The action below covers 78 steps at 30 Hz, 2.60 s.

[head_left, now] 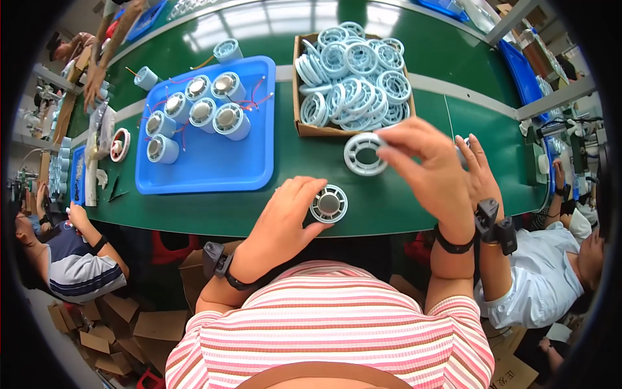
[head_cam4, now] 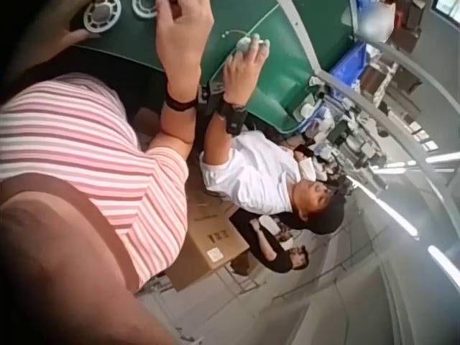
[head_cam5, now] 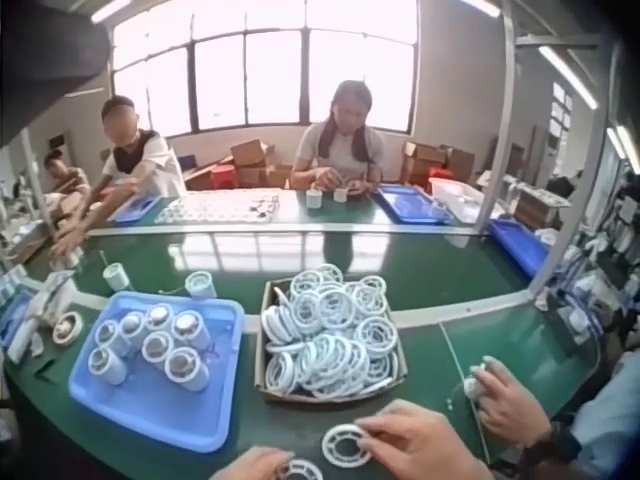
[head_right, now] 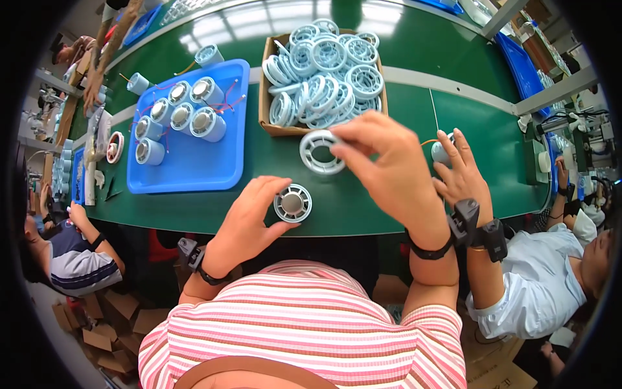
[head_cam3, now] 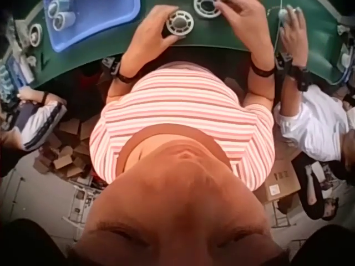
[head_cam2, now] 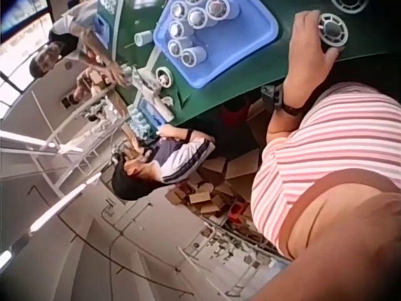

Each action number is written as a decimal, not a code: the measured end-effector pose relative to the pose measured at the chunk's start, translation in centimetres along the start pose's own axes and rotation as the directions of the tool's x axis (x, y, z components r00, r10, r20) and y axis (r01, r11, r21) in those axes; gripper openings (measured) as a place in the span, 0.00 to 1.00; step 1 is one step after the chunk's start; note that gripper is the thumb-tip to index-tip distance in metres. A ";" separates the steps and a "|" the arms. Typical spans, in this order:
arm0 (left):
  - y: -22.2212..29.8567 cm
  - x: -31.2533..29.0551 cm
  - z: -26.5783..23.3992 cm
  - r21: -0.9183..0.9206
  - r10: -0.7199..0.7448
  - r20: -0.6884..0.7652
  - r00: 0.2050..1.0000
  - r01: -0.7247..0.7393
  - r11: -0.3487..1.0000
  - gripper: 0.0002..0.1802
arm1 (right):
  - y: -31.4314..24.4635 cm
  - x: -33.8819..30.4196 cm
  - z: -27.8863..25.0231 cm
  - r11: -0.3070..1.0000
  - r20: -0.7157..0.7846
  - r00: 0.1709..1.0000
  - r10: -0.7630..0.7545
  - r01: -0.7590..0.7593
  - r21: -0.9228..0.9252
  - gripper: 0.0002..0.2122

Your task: The person receives a tray of motor components and a box of plastic rings, then fits a ring onto each motor component by hand. After repeating this for several units, they place the completed motors back onto the tray and pass it to another worker.

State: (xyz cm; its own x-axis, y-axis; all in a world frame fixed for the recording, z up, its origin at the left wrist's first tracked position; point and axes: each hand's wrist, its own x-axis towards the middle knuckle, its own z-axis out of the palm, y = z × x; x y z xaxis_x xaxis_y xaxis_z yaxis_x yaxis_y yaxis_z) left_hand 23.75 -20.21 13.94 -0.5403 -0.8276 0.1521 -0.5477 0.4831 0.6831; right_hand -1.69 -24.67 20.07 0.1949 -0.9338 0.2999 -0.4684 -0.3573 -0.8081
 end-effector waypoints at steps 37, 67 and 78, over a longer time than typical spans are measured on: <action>-0.5 2.7 3.0 -0.756 -0.253 0.357 0.899 0.437 0.487 0.37 | 1.8 -7.0 5.3 0.999 0.064 0.998 -0.023 0.025 -0.044 0.34; -1.3 3.7 1.2 -0.785 -0.249 0.582 0.774 0.615 0.074 0.36 | 3.9 -8.0 6.7 0.985 0.046 0.997 -0.060 0.052 0.162 0.33; -2.0 3.2 0.9 -0.774 -0.217 0.593 0.775 0.623 0.111 0.33 | 3.8 -8.3 8.1 0.969 0.113 0.979 -0.170 0.187 -0.160 0.33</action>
State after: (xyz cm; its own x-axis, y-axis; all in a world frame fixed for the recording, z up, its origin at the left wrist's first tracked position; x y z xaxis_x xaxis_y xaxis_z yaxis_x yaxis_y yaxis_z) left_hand 22.54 -23.58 12.40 -0.6793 -0.5769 -0.4536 0.0972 -0.6834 0.7236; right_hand 1.84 -18.16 10.39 0.3678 -0.8515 0.3738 -0.5555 -0.5235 -0.6460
